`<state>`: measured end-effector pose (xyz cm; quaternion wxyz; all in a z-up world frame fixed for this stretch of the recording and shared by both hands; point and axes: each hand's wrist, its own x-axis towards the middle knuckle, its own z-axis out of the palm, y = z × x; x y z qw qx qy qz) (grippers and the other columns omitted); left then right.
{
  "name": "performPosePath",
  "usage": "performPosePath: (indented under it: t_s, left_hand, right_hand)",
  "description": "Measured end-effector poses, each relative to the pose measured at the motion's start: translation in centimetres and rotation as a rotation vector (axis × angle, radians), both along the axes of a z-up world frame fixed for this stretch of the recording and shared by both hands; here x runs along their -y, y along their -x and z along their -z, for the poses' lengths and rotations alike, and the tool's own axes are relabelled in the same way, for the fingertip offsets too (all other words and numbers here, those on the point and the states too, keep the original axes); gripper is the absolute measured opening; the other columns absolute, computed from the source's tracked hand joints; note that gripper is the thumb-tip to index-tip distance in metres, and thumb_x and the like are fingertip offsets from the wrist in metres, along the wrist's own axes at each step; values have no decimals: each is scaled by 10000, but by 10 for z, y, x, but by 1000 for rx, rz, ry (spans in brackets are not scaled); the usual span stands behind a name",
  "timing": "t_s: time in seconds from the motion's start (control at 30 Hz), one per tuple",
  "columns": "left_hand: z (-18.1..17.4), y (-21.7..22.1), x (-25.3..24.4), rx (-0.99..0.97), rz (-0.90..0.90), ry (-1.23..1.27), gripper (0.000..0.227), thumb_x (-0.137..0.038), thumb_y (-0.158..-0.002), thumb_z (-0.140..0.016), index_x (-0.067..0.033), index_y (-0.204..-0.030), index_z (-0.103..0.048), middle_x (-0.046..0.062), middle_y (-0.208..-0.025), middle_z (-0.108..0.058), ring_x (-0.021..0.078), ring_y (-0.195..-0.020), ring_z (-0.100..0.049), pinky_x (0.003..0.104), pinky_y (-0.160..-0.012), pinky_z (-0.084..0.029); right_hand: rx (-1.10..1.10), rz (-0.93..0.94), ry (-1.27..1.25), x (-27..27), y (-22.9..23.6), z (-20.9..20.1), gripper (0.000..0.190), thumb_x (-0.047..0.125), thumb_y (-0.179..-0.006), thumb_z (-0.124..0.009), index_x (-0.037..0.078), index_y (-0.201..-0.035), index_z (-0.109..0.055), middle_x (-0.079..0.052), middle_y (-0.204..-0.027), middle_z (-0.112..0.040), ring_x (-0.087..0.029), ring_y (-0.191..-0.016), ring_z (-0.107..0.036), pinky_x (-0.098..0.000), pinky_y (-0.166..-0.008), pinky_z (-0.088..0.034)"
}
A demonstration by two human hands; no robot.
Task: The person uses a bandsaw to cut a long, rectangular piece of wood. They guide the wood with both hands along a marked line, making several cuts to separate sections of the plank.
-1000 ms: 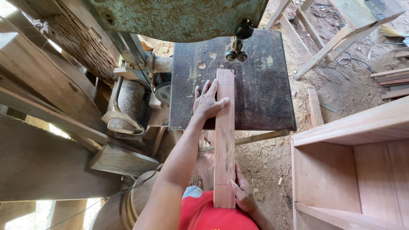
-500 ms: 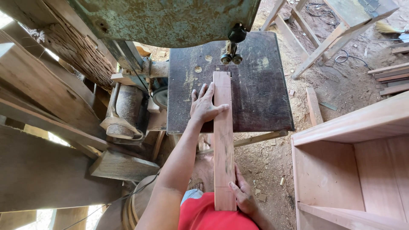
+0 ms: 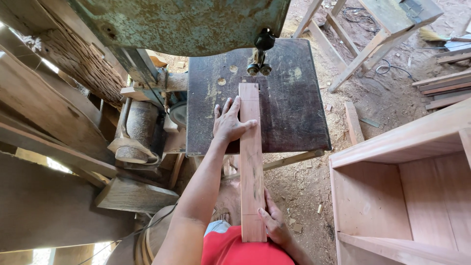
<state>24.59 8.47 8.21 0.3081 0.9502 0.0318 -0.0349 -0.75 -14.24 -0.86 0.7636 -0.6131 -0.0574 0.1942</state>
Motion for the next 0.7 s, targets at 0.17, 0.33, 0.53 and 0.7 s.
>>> performPosePath:
  t_s: [0.17,0.33,0.53,0.7]
  left_hand:
    - [1,-2,2,-11,-10,-14,1151,-711,-720,-693,-149,-1619,-244,114,-1668,-295,164,-1573,-188,400,-1283,36]
    - [3,-1,0,1,-21,7,1153,-715,-720,-699,-148,-1619,-251,133,-1665,-302,184,-1570,-200,402,-1283,27]
    - [1,3,-1,36,-35,36,1160,-712,-709,-702,-141,-1622,-270,155,-1662,-315,215,-1570,-221,409,-1285,4]
    - [1,6,-3,39,56,-4,1348,-778,-589,-760,-88,-1615,-223,189,-1653,-287,227,-1574,-199,430,-1270,17]
  right_hand:
    - [-28,-42,26,4,4,-22,794,81,-951,-485,-46,-1621,-79,-199,-1700,-226,-249,-1550,-263,-341,-1241,-207]
    - [-5,-175,136,12,18,-53,953,118,-894,-611,-32,-1619,-10,-221,-1680,-252,-279,-1548,-304,-363,-1253,-202]
    - [-91,-216,108,13,26,-42,1044,124,-848,-689,-2,-1618,3,-202,-1657,-298,-286,-1506,-351,-373,-1221,-266]
    - [42,-162,129,11,25,-44,1007,122,-850,-697,-39,-1624,-72,-202,-1693,-248,-265,-1565,-241,-373,-1256,-176]
